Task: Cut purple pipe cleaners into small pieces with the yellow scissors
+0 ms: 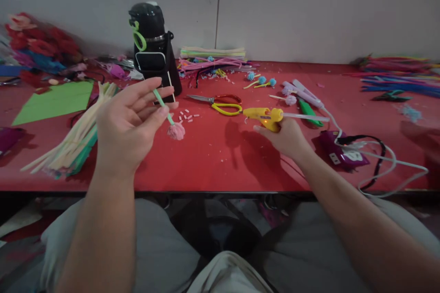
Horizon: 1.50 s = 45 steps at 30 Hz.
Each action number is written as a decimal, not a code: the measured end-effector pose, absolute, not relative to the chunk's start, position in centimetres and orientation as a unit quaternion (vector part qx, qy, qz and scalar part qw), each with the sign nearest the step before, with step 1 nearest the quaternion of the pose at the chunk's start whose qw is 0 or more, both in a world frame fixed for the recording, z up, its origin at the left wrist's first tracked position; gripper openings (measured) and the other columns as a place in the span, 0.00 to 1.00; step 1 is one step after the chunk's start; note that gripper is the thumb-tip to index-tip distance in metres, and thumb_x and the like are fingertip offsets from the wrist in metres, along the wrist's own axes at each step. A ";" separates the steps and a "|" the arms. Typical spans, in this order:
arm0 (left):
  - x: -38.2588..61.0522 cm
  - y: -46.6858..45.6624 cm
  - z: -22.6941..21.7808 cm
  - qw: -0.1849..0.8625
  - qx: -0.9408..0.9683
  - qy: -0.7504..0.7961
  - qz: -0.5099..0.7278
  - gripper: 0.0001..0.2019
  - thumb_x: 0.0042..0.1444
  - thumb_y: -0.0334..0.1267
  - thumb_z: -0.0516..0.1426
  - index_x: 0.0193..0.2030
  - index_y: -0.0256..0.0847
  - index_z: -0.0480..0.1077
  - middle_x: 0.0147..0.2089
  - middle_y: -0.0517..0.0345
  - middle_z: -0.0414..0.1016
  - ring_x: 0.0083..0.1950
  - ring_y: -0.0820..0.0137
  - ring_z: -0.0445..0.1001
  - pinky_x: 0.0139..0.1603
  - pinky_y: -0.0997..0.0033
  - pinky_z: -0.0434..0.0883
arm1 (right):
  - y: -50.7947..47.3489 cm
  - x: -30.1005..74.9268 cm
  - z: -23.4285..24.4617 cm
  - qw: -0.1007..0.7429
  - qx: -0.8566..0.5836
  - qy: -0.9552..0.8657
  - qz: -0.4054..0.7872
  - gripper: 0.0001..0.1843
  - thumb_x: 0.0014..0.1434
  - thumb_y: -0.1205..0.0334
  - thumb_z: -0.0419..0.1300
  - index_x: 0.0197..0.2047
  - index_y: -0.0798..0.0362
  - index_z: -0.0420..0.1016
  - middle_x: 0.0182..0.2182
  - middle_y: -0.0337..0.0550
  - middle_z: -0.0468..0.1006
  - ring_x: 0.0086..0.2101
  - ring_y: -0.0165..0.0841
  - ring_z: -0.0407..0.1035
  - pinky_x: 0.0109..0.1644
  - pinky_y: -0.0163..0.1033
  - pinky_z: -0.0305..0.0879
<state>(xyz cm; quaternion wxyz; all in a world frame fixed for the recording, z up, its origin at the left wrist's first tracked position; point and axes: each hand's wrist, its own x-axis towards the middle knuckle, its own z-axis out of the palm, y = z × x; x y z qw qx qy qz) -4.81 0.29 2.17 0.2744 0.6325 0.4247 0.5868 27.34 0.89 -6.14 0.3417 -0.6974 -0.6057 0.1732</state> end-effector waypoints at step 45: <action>-3.2 0.1 1.2 0.276 0.695 0.473 0.465 0.18 0.57 0.32 0.63 0.55 0.41 0.75 0.53 0.49 0.83 0.51 0.60 0.83 0.58 0.57 0.80 | 1.2 20.7 -3.0 0.337 -0.465 -0.750 0.329 0.06 0.60 0.67 0.58 0.36 0.52 0.77 0.36 0.44 0.82 0.36 0.34 0.75 0.42 0.40 0.70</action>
